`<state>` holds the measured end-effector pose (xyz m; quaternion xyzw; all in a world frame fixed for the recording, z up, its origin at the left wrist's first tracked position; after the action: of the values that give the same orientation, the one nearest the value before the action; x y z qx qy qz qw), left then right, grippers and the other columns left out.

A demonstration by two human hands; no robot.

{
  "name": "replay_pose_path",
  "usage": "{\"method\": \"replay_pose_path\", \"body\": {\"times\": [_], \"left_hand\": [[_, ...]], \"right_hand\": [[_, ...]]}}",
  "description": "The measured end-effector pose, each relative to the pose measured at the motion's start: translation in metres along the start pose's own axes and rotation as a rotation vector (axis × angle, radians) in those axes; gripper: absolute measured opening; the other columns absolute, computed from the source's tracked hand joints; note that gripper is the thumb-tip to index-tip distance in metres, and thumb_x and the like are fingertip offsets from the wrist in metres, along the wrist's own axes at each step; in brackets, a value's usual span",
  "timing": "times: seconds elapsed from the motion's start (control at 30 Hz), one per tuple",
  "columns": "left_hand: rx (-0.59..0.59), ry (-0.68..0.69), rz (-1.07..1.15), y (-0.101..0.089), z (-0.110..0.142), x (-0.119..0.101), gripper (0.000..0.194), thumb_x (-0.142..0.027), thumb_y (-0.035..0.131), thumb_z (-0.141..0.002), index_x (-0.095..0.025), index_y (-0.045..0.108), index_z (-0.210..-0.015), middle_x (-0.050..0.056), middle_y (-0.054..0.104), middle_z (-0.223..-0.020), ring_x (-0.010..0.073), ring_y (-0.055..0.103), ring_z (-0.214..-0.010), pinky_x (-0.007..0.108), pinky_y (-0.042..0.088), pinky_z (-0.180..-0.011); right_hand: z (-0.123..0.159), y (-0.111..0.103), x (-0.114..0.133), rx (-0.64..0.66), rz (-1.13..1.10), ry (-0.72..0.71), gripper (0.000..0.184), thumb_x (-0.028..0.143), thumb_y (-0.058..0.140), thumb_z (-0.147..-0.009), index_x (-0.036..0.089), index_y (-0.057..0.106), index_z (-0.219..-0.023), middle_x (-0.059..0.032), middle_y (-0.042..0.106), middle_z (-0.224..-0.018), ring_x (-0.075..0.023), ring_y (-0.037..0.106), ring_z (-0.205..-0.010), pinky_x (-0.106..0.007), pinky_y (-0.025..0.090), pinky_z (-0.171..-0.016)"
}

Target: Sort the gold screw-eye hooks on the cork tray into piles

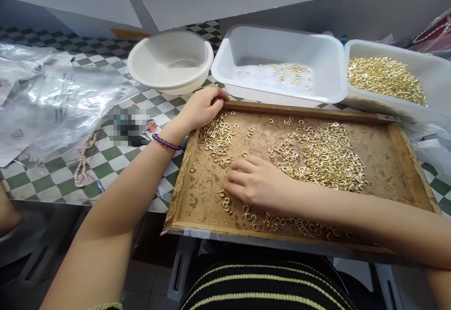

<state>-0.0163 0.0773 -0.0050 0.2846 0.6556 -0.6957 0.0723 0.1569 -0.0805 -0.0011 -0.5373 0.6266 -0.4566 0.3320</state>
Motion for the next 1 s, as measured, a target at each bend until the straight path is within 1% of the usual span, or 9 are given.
{"method": "replay_pose_path", "body": {"times": [0.1, 0.17, 0.3, 0.4, 0.47, 0.6, 0.73, 0.83, 1.0], "left_hand": [[0.007, 0.003, -0.002, -0.001, 0.000, 0.000, 0.036, -0.016, 0.041, -0.095, -0.015, 0.071, -0.116, 0.010, 0.071, -0.123, 0.0222, 0.064, -0.120, 0.036, 0.052, -0.115], [0.009, 0.008, -0.004, -0.001, 0.000, 0.000, 0.036, -0.015, 0.041, -0.095, -0.015, 0.071, -0.116, 0.010, 0.071, -0.123, 0.0226, 0.064, -0.120, 0.037, 0.052, -0.116], [0.003, 0.013, 0.002, -0.001, -0.001, 0.001, 0.036, -0.015, 0.041, -0.095, -0.016, 0.071, -0.115, 0.009, 0.071, -0.123, 0.0221, 0.064, -0.121, 0.037, 0.053, -0.115], [0.000, 0.019, 0.007, 0.000, -0.002, 0.002, 0.035, -0.015, 0.042, -0.095, -0.017, 0.071, -0.114, 0.009, 0.072, -0.123, 0.0219, 0.064, -0.120, 0.037, 0.053, -0.114], [-0.001, 0.027, 0.010, 0.000, -0.002, 0.002, 0.035, -0.015, 0.042, -0.095, -0.017, 0.071, -0.113, 0.009, 0.072, -0.123, 0.0221, 0.064, -0.119, 0.038, 0.054, -0.113], [-0.001, 0.021, 0.009, 0.000, -0.001, 0.002, 0.035, -0.015, 0.041, -0.095, -0.016, 0.071, -0.114, 0.010, 0.072, -0.123, 0.0226, 0.065, -0.119, 0.039, 0.054, -0.113], [-0.009, 0.005, 0.005, -0.001, 0.000, 0.001, 0.035, -0.015, 0.042, -0.095, -0.017, 0.070, -0.114, 0.009, 0.072, -0.123, 0.0217, 0.064, -0.119, 0.038, 0.053, -0.114], [-0.002, 0.006, 0.006, -0.001, 0.000, 0.001, 0.035, -0.016, 0.042, -0.095, -0.017, 0.070, -0.114, 0.009, 0.072, -0.123, 0.0216, 0.065, -0.119, 0.037, 0.053, -0.114], [0.009, -0.003, 0.004, -0.001, -0.001, 0.001, 0.035, -0.016, 0.041, -0.095, -0.017, 0.070, -0.115, 0.009, 0.072, -0.123, 0.0214, 0.064, -0.119, 0.037, 0.053, -0.115]], "right_hand": [[-0.001, 0.008, 0.004, 0.017, -0.005, -0.021, 0.024, 0.018, 0.048, -0.105, 0.013, 0.071, -0.101, -0.0060, 0.069, -0.101, -0.0180, 0.058, -0.097, -0.033, 0.051, -0.083], [0.001, 0.001, -0.004, -0.002, -0.005, -0.029, 0.025, 0.015, 0.047, -0.105, 0.013, 0.070, -0.099, -0.0046, 0.070, -0.101, -0.0163, 0.059, -0.096, -0.031, 0.053, -0.082], [0.009, -0.056, -0.045, -0.169, 0.298, 0.152, 0.016, 0.011, 0.054, -0.103, 0.017, 0.068, -0.107, -0.0020, 0.072, -0.104, -0.0151, 0.064, -0.100, -0.031, 0.055, -0.088], [0.016, -0.100, -0.074, -0.168, 0.573, 0.462, 0.031, 0.024, 0.061, -0.101, 0.012, 0.065, -0.129, -0.0150, 0.065, -0.133, -0.0338, 0.060, -0.125, -0.050, 0.051, -0.104], [0.017, -0.108, -0.072, -0.149, 0.554, 0.470, 0.033, 0.025, 0.063, -0.100, 0.011, 0.064, -0.130, -0.0177, 0.062, -0.137, -0.0356, 0.058, -0.128, -0.052, 0.049, -0.106], [0.018, -0.064, -0.036, -0.001, 0.185, 0.209, 0.016, 0.026, 0.058, -0.104, 0.015, 0.069, -0.108, -0.0064, 0.072, -0.103, -0.0176, 0.065, -0.090, -0.034, 0.052, -0.078], [0.026, -0.013, -0.017, 0.171, -0.013, 0.202, 0.027, 0.028, 0.049, -0.106, 0.016, 0.070, -0.093, -0.0038, 0.065, -0.085, -0.0163, 0.057, -0.075, -0.031, 0.042, -0.066], [0.030, -0.007, -0.017, 0.165, -0.106, 0.243, 0.026, 0.023, 0.048, -0.105, 0.015, 0.068, -0.091, -0.0041, 0.063, -0.084, -0.0150, 0.055, -0.075, -0.029, 0.041, -0.069], [0.035, -0.024, -0.023, 0.175, -0.398, 0.350, 0.017, 0.020, 0.052, -0.102, 0.014, 0.065, -0.093, -0.0023, 0.065, -0.086, -0.0098, 0.057, -0.076, -0.024, 0.040, -0.067]]}}
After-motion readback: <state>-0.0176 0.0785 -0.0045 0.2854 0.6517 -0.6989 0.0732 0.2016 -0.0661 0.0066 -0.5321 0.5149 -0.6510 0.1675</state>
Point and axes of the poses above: each hand's wrist, its own z-axis away from the middle knuckle, its own y-axis out of the palm, x = y × z, the point moved 4 cm from there along -z, towards the middle knuckle
